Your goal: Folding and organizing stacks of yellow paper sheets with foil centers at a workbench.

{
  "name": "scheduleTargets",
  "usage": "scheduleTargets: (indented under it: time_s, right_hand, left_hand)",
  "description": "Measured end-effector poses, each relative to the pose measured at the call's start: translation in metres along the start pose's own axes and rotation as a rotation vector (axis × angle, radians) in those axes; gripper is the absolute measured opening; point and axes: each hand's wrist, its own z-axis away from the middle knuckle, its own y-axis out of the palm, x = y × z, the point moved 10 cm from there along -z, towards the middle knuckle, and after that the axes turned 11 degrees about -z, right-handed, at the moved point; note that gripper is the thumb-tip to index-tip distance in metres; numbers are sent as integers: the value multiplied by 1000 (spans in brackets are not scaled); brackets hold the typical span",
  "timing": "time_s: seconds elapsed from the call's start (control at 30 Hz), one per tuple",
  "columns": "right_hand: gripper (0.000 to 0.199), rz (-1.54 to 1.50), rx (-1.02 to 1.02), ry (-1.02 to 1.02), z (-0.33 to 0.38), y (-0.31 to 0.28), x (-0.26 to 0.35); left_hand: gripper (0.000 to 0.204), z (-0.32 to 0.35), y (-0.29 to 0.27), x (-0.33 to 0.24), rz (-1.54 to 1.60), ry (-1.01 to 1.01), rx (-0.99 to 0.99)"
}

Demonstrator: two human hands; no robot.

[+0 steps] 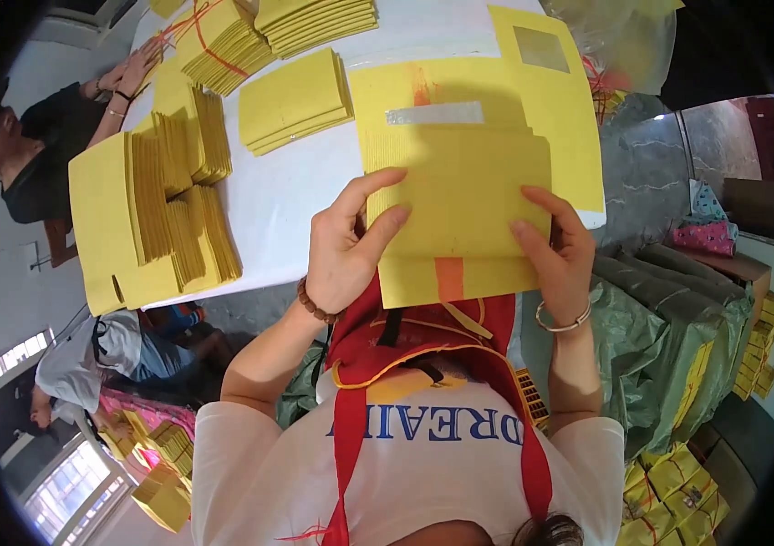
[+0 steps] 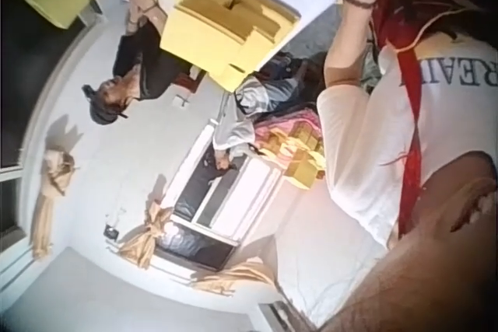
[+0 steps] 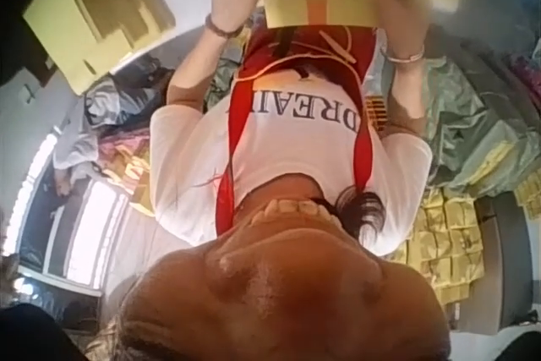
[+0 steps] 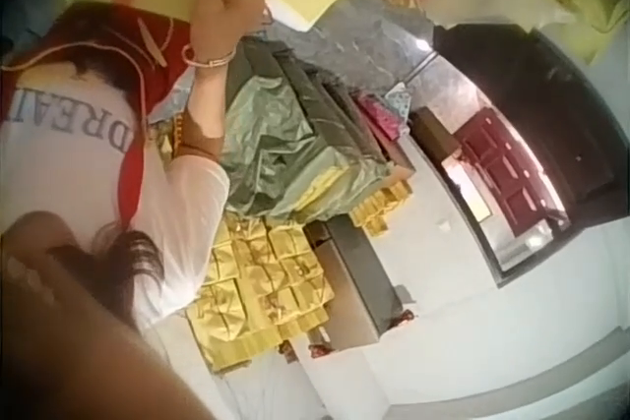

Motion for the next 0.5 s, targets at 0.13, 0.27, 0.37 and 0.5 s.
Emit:
scheduleTargets:
  time_s: [0.13,0.27,0.37,0.5]
  right_hand:
    - [32,42,-1,82,1,-3,-5]
    - [32,32,-16,79,3,-4,-2]
    - [31,66,-42,31,5,-4,8]
    - [29,307,5,-186,2,9,32]
  left_hand:
    - [30,-1,0,3,19,-31,26]
    - [30,-2,-1,2,20,-52,15]
    - [30,-4,0,2,41,-50,12]
    - [30,-2,-1,6,129,-81,2]
